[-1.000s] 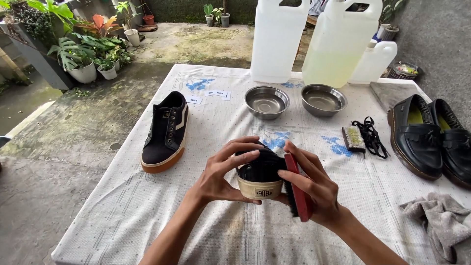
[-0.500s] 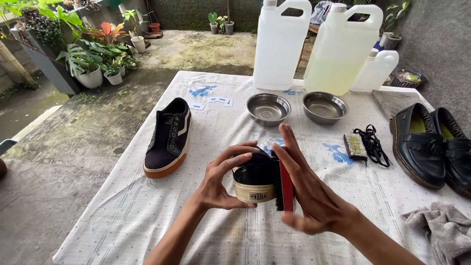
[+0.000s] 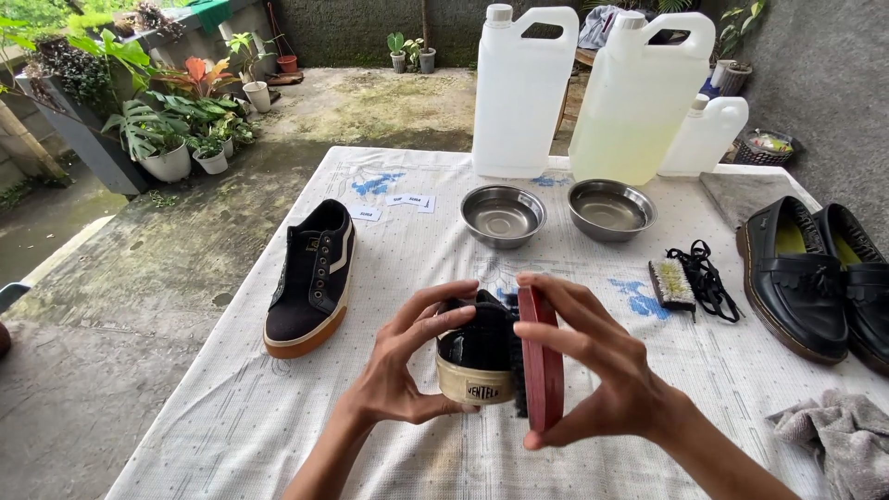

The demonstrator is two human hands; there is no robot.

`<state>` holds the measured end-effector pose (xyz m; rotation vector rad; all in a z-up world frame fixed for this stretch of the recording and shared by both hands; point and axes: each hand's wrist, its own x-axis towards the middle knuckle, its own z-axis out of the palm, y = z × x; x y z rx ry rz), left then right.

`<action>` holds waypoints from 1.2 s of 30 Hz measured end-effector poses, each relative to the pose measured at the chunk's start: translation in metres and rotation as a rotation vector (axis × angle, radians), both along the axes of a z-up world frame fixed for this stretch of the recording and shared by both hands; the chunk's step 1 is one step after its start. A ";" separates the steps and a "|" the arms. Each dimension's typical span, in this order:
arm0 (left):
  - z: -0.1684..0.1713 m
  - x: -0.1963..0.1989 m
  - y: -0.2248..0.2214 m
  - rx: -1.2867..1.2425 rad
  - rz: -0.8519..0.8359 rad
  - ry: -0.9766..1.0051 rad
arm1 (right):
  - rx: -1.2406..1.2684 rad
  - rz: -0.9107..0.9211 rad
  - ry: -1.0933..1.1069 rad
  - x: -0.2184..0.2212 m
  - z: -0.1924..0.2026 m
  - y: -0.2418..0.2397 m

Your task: Cleaning the midsole of a sneaker using a brush and a cloth at a repair station.

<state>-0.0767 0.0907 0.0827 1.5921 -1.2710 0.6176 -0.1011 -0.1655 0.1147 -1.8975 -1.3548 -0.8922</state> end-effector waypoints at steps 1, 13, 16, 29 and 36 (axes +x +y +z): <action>0.001 0.002 -0.001 -0.001 0.000 -0.003 | -0.001 0.000 -0.003 0.001 -0.002 0.000; -0.013 0.011 0.007 -0.027 -0.052 0.068 | 0.039 -0.231 -0.032 0.059 -0.022 -0.010; -0.006 0.014 0.010 -0.049 -0.019 0.059 | 0.179 -0.124 -0.058 0.040 -0.016 -0.002; 0.002 0.012 0.016 -0.068 -0.111 0.185 | 0.007 -0.211 -0.266 0.025 0.009 0.008; -0.012 0.020 0.023 -0.131 -0.231 0.294 | 0.031 -0.258 -0.095 0.064 -0.015 0.012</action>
